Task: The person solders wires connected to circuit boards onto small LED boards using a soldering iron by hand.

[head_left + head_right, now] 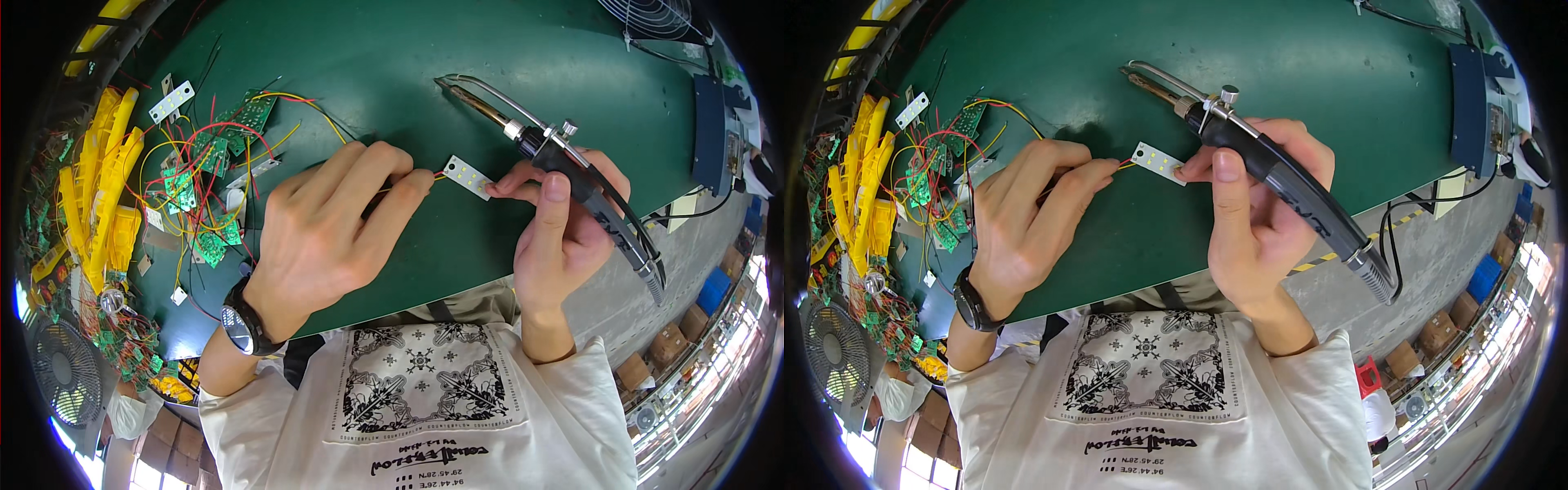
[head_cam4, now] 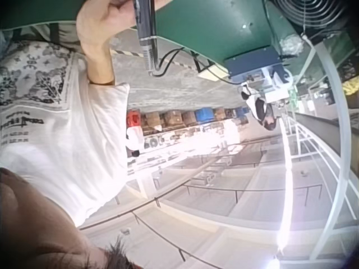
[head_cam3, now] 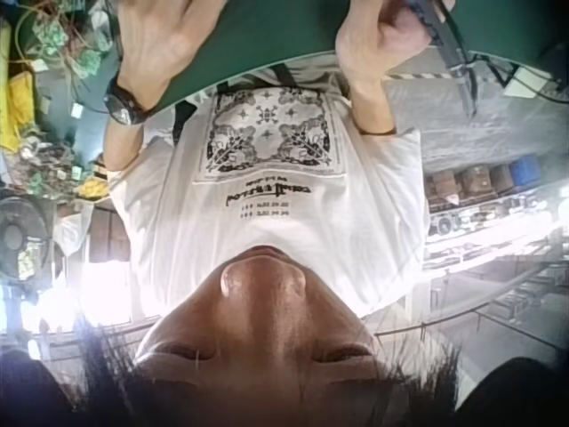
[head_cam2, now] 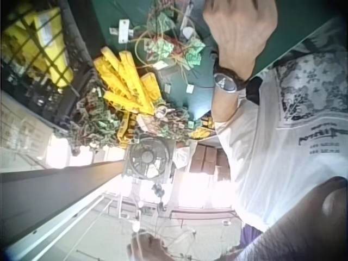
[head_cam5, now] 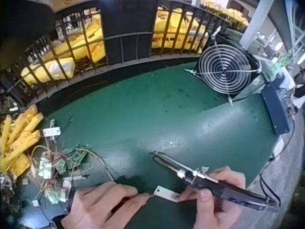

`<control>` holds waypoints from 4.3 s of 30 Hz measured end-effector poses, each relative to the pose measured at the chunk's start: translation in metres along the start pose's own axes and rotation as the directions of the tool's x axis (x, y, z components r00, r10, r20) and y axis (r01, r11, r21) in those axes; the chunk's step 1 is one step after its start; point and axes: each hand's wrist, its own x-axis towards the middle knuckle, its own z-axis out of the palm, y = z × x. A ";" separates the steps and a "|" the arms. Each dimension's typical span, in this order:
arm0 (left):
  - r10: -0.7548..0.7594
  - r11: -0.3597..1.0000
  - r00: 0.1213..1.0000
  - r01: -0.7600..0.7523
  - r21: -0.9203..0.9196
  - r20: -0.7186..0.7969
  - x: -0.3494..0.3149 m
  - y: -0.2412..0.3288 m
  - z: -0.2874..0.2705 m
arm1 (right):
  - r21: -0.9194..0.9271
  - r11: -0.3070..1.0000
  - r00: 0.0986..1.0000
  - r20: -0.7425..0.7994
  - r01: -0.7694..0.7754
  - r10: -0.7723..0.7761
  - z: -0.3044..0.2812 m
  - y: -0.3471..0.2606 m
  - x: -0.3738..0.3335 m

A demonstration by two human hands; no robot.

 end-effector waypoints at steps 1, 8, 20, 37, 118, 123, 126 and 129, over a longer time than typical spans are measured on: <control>-0.003 1.000 1.000 0.003 0.002 0.000 0.000 0.000 0.000 | 0.015 1.000 1.000 0.010 0.002 -0.002 0.000 0.000 0.000; -0.034 0.999 0.997 0.032 -0.025 -0.066 0.002 -0.002 0.005 | 0.109 0.994 0.997 -0.075 0.010 -0.002 -0.008 -0.004 0.000; -0.140 0.989 0.990 0.140 -0.043 0.000 0.005 0.011 -0.001 | 0.141 0.988 0.989 -0.146 0.057 -0.036 -0.023 -0.005 0.003; -0.282 0.932 0.959 0.263 -0.250 -0.043 0.008 0.019 0.011 | 0.017 1.000 1.000 -0.015 -0.003 0.003 -0.061 -0.013 0.020; -0.211 0.972 0.976 0.203 -0.120 -0.061 0.010 0.033 0.027 | -0.061 0.997 0.984 0.167 -0.050 0.060 -0.099 -0.013 0.021; -0.187 0.980 0.978 0.179 -0.085 -0.095 0.010 0.032 0.030 | -0.063 0.997 0.987 0.151 -0.043 0.052 -0.098 -0.012 0.021; -0.171 0.984 0.979 0.164 -0.067 -0.109 0.009 0.031 0.032 | -0.074 0.997 0.989 0.144 -0.033 0.044 -0.097 -0.012 0.020; -0.167 0.985 0.981 0.162 -0.051 -0.103 0.008 0.031 0.031 | -0.051 0.997 0.987 0.146 -0.063 0.070 -0.097 -0.013 0.020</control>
